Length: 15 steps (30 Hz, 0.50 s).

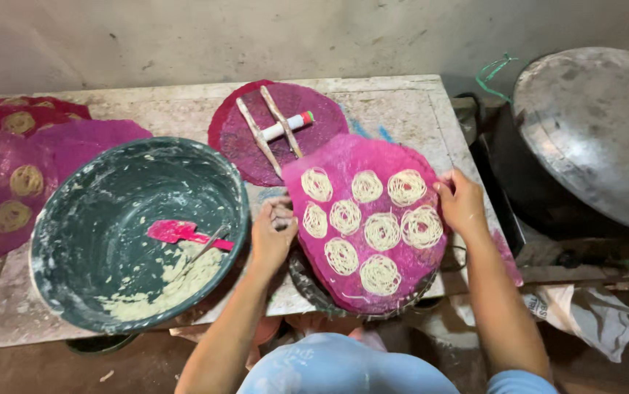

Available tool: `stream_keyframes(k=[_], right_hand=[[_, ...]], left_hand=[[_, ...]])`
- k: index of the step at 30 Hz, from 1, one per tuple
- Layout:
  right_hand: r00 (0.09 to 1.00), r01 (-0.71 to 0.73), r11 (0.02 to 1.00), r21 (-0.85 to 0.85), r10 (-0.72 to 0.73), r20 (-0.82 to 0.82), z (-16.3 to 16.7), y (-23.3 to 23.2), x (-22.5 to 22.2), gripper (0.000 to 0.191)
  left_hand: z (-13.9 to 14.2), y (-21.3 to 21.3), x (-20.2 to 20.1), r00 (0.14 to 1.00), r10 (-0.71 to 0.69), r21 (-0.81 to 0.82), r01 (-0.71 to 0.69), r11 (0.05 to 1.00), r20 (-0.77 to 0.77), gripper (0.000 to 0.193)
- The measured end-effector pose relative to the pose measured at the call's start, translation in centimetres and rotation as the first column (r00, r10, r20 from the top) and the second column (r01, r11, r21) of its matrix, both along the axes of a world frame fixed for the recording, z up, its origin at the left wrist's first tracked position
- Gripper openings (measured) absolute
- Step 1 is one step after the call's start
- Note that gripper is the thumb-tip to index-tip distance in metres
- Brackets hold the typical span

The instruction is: The person uses a manual dough extruder to pipe spiral-shaped dough onto purple mesh mats. They repeatedly scoop dough from a green bowl into the extruder, then squeeze the handle to form spirals on the mats. The person moves mats and continues piping until the clip ends.

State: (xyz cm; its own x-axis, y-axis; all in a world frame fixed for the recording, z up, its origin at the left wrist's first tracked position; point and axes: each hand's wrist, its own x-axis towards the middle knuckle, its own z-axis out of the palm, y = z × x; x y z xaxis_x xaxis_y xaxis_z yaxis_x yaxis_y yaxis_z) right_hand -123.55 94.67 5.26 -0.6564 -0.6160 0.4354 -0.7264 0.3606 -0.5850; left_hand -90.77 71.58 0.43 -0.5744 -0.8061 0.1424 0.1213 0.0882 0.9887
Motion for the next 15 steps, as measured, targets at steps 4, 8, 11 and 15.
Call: stream_keyframes(k=[4, 8, 11, 15], right_hand=[[0.994, -0.066, 0.997, -0.035, 0.062, -0.086, 5.2, -2.7, -5.7, 0.010], [0.933, 0.068, 0.997, 0.035, -0.051, -0.357, 8.6, -7.4, -13.7, 0.008], [0.873, 0.169, 0.985, 0.041, -0.130, -0.471, 8.8, -11.5, -18.8, 0.004], [0.748, 0.388, 0.919, 0.061, -0.276, -0.604, 8.7, -17.0, -24.4, 0.010]], left_hand=[[4.8, -2.3, -5.1, 1.000, 0.005, -0.162, -0.004, 0.987, 0.004, 0.038], [6.0, -4.5, -14.2, 0.994, -0.018, -0.037, 0.014, 0.999, -0.107, 0.047], [4.2, -4.2, -21.7, 0.995, 0.058, 0.165, -0.044, 0.985, -0.085, 0.047], [2.2, -2.9, -29.6, 0.962, 0.185, 0.106, -0.167, 0.980, -0.199, 0.049]])
